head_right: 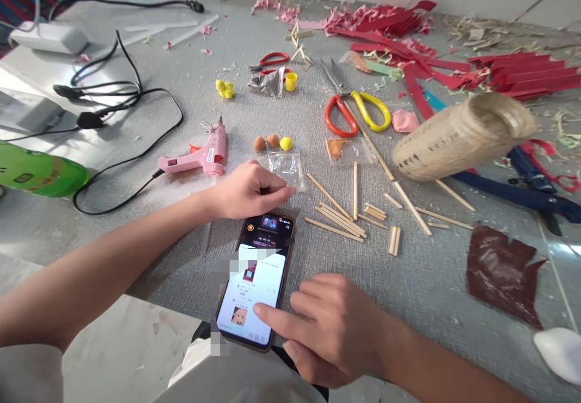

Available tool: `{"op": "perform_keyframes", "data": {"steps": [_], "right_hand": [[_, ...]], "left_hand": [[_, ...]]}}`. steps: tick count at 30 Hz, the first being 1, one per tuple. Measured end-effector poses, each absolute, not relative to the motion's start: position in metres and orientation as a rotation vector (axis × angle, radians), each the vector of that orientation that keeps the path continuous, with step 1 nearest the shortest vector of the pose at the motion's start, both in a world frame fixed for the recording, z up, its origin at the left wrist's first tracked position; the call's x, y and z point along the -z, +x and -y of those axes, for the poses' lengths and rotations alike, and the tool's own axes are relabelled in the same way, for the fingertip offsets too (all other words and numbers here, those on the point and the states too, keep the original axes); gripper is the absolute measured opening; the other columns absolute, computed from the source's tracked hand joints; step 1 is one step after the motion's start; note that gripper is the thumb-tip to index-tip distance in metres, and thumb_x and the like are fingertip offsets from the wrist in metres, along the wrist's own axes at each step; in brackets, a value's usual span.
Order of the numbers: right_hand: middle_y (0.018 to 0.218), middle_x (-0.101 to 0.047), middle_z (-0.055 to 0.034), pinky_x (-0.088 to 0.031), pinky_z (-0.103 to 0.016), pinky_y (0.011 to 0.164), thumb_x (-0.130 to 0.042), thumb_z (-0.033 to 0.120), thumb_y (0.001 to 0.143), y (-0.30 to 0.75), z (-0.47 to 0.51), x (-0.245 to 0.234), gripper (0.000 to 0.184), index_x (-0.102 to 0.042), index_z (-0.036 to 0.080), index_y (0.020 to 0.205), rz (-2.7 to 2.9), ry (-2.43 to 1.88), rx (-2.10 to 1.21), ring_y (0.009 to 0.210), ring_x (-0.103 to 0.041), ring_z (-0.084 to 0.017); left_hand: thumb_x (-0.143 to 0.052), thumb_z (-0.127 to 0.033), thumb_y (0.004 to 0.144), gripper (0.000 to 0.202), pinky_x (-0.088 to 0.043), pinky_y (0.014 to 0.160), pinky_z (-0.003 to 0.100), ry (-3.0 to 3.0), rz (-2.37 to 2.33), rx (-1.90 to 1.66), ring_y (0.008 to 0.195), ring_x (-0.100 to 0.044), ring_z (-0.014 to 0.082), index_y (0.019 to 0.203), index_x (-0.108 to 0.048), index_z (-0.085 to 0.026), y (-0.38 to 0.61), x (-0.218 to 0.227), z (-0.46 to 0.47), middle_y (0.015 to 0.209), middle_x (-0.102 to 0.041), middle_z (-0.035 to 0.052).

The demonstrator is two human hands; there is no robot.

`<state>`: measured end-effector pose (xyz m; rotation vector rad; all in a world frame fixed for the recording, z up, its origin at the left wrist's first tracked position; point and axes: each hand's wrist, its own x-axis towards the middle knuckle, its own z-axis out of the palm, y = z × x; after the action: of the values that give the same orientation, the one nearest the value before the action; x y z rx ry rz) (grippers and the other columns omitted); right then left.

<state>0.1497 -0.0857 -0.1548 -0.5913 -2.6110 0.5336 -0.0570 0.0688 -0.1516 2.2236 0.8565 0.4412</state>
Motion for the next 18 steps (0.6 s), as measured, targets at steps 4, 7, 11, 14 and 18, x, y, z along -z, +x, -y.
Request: {"op": "perform_keyframes", "data": {"steps": [4,7,11,14,18], "right_hand": [[0.064,-0.053,0.0029,-0.023,-0.035,0.055,-0.026,0.029,0.105,0.1499,0.0856,0.1552,0.044,-0.059,0.016,0.131,2.635,-0.581,-0.555,0.055,-0.042,-0.017],[0.064,-0.053,0.0030,-0.023,-0.035,0.055,-0.025,0.030,0.105,0.1501,0.0861,0.1556,0.044,-0.059,0.017,0.131,2.642,-0.587,-0.553,0.055,-0.042,-0.017],[0.066,-0.054,0.0026,-0.025,-0.035,0.056,-0.032,0.025,0.103,0.1502,0.0871,0.1572,0.041,-0.059,0.015,0.132,2.620,-0.630,-0.537,0.057,-0.045,-0.016],[0.067,-0.054,0.0023,-0.029,-0.034,0.056,-0.038,0.019,0.101,0.1502,0.0871,0.1576,0.041,-0.057,0.012,0.137,2.558,-0.754,-0.515,0.059,-0.047,-0.015],[0.069,-0.054,0.0017,-0.031,-0.033,0.057,-0.042,0.014,0.099,0.1506,0.0862,0.1570,0.042,-0.057,0.009,0.137,2.490,-0.849,-0.502,0.060,-0.048,-0.014]], "left_hand": [[-0.045,-0.039,0.095,0.048,-0.021,0.056,0.030,2.221,-0.847,-0.444,0.054,-0.018,0.0079,0.057,-0.025,-0.018,-0.0572,0.1513,-0.0691,0.056,-0.020,-0.0055],[-0.045,-0.039,0.095,0.048,-0.021,0.056,0.031,2.216,-0.835,-0.447,0.054,-0.019,0.0077,0.057,-0.025,-0.018,-0.0572,0.1513,-0.0692,0.056,-0.021,-0.0055],[-0.045,-0.039,0.095,0.048,-0.021,0.056,0.031,2.222,-0.844,-0.448,0.054,-0.019,0.0078,0.057,-0.025,-0.018,-0.0572,0.1518,-0.0690,0.056,-0.020,-0.0054],[-0.045,-0.038,0.095,0.048,-0.021,0.056,0.031,2.227,-0.850,-0.447,0.054,-0.018,0.0077,0.057,-0.025,-0.018,-0.0571,0.1514,-0.0690,0.055,-0.021,-0.0055],[-0.046,-0.037,0.095,0.047,-0.021,0.057,0.031,2.227,-0.839,-0.452,0.054,-0.019,0.0077,0.057,-0.025,-0.018,-0.0570,0.1504,-0.0690,0.055,-0.022,-0.0055]]}}
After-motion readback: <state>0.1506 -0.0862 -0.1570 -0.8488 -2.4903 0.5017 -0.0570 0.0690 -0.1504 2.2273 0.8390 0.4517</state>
